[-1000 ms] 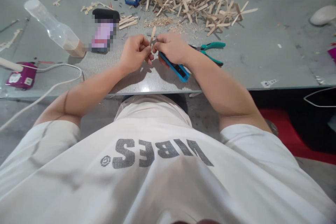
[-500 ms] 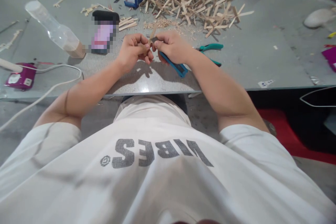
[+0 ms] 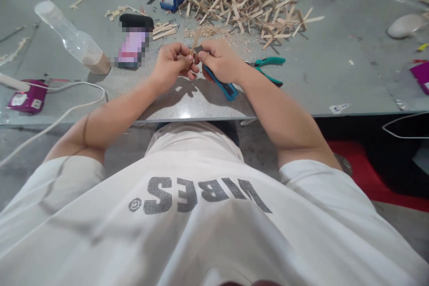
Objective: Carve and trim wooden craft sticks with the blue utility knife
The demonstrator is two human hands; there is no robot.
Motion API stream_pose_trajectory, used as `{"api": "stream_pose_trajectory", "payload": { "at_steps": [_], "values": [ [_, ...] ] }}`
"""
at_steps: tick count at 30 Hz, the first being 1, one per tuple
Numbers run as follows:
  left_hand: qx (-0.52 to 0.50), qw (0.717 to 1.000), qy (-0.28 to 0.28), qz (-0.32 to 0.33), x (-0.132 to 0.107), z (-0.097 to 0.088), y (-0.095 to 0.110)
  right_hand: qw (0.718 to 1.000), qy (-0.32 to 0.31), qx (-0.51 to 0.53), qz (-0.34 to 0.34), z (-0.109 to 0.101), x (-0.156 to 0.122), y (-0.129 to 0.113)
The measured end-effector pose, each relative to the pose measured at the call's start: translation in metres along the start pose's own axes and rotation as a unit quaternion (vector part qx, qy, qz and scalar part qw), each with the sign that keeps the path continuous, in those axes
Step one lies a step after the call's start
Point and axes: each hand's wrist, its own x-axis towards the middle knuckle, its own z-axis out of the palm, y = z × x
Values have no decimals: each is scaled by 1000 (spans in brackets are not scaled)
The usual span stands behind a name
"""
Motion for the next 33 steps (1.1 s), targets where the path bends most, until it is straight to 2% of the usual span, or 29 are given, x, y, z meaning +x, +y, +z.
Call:
{"api": "stream_pose_trajectory", "payload": {
  "at_steps": [9,22,28,33],
  "values": [
    [74,997,19,-25,-7,3,10,998,-25,-4,-59,-4,18,28],
    [110,994,-12,-20,-6,2,8,998,-33,28,-38,-5,16,29],
    [104,994,1,-20,-3,3,6,996,-53,34,-60,-6,15,29],
    [93,995,19,-10,-3,5,7,997,-19,39,-61,-3,19,34]
  ]
}}
